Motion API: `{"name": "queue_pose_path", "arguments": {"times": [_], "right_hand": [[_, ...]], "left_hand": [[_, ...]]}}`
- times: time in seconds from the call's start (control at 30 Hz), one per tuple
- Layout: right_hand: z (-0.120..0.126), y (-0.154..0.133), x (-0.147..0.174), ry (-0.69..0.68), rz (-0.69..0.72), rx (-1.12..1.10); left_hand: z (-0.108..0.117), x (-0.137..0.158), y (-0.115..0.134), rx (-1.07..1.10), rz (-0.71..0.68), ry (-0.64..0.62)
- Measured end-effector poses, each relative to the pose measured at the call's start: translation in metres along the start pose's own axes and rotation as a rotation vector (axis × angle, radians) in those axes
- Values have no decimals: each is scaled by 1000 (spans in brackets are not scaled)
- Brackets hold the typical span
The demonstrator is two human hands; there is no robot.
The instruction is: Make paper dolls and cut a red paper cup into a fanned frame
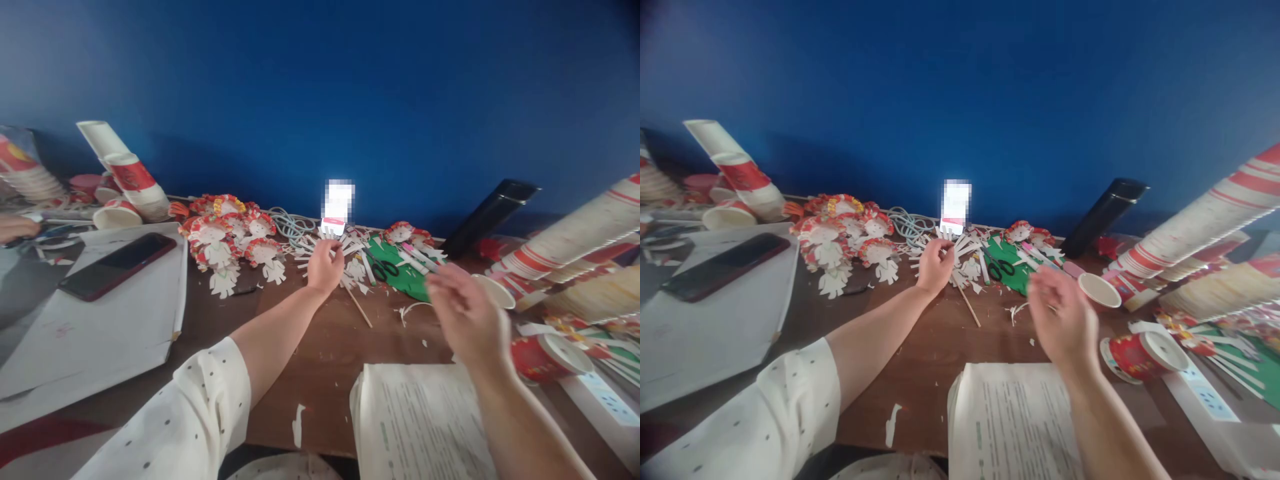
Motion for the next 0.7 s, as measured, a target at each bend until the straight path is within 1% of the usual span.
{"name": "queue_pose_path", "arguments": {"times": [0.07, 0.1, 0.17, 0.2, 0.27, 0.3, 0.37, 0.43, 0.6, 0.67, 0.7], "right_hand": [[-42, -25, 5, -282, -12, 103], [-61, -35, 8, -402, 8, 185], [-90, -48, 11, -536, 70, 437], [-101, -52, 12, -582, 119, 562], [-117, -53, 13, -643, 183, 727], [-122, -51, 14, -661, 192, 764], [-126, -43, 14, -672, 166, 763], [-124, -34, 13, -638, 120, 705], [-105, -20, 0, -404, 54, 500], [-98, -12, -9, -352, 10, 494], [-96, -7, -14, -354, -21, 512]], "left_hand": [[15, -5, -4, -56, 33, 101], [22, -8, -7, -89, 60, 140], [34, -13, -16, -161, 110, 196], [38, -16, -19, -199, 121, 199], [40, -20, -24, -275, 107, 164], [39, -21, -24, -311, 86, 128], [34, -22, -21, -378, 34, 45], [27, -20, -15, -447, -15, -34], [7, -8, 5, -641, -154, -229], [-2, -2, 10, -697, -221, -327], [-6, 1, 11, -719, -243, -372]]}}
Point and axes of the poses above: each hand's wrist, its own x-axis away from the middle knuckle, its own z-axis out of the back of the hand, y = z × x, the point moved 7 cm from there along -x, towards the middle knuckle, and after that the axes turned 2 degrees about -z, right-handed, at the moved point
